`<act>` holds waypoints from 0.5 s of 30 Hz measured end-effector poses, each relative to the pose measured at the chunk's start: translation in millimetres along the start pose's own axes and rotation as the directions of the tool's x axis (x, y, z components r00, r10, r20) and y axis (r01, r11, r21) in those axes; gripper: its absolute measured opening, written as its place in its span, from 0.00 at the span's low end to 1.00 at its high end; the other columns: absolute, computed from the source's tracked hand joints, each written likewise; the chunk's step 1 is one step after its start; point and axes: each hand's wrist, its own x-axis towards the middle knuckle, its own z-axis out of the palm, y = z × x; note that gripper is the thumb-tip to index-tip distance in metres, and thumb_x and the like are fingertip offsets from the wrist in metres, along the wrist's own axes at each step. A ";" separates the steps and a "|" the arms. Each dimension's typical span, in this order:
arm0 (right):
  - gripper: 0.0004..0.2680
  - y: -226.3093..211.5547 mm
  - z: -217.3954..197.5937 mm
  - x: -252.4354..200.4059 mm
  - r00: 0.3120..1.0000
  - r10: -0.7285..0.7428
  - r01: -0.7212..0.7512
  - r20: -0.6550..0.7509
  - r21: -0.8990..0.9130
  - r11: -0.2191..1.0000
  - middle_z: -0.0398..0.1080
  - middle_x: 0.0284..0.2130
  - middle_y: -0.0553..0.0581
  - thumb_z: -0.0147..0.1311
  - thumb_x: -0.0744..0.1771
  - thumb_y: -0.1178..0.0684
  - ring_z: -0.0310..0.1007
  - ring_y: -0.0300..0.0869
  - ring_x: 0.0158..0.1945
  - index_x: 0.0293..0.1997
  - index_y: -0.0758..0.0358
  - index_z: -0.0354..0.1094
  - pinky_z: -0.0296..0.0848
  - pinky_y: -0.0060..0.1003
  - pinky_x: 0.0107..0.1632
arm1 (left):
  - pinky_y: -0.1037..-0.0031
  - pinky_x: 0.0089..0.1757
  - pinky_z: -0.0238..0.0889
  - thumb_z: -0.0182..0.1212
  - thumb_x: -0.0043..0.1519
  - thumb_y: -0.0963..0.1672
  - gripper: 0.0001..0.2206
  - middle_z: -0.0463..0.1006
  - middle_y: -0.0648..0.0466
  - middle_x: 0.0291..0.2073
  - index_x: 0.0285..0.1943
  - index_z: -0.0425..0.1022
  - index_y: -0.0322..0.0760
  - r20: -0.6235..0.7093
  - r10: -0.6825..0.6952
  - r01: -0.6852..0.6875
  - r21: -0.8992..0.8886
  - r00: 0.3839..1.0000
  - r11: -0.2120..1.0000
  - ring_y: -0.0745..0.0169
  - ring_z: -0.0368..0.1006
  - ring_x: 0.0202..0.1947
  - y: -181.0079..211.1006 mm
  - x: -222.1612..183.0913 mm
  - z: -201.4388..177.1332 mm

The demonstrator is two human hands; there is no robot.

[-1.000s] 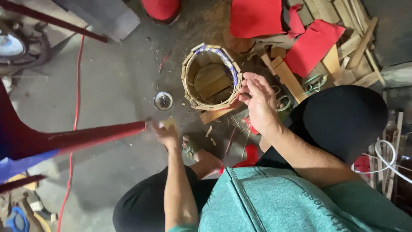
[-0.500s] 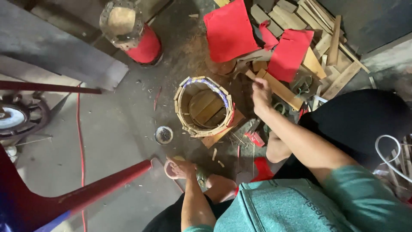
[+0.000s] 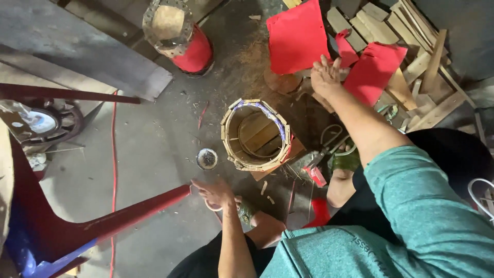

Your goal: Applying adhesive tape and red decorative paper to the exterior of a wooden drum shell.

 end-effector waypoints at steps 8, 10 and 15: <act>0.11 -131.6 -276.8 22.6 0.760 -0.646 0.621 -0.067 -0.218 0.753 0.65 0.21 0.52 0.56 0.69 0.61 0.60 0.41 0.25 0.23 0.60 0.68 0.61 0.41 0.39 | 0.61 0.52 0.62 0.58 0.62 0.45 0.35 0.62 0.37 0.60 0.76 0.45 0.32 -0.002 0.172 -0.106 -0.797 0.985 0.595 0.46 0.65 0.55 84.0 -1.0 -94.6; 0.18 -161.5 -342.7 0.7 0.742 -0.664 0.669 -0.093 0.173 0.723 0.65 0.23 0.52 0.60 0.74 0.59 0.59 0.40 0.23 0.22 0.62 0.63 0.66 0.39 0.36 | 0.66 0.46 0.67 0.60 0.61 0.42 0.33 0.66 0.40 0.57 0.75 0.49 0.35 -0.061 0.256 -0.193 -0.826 0.965 0.530 0.51 0.69 0.50 105.6 -9.8 -132.4; 0.06 -218.7 -457.7 -94.8 0.809 -0.568 0.471 -0.154 0.747 0.469 0.77 0.44 0.52 0.61 0.72 0.57 0.77 0.36 0.40 0.53 0.68 0.73 0.80 0.26 0.44 | 0.69 0.47 0.72 0.63 0.61 0.40 0.26 0.68 0.47 0.56 0.70 0.63 0.41 -0.078 0.729 -0.490 -0.787 0.680 0.374 0.59 0.73 0.47 137.6 -16.0 -216.6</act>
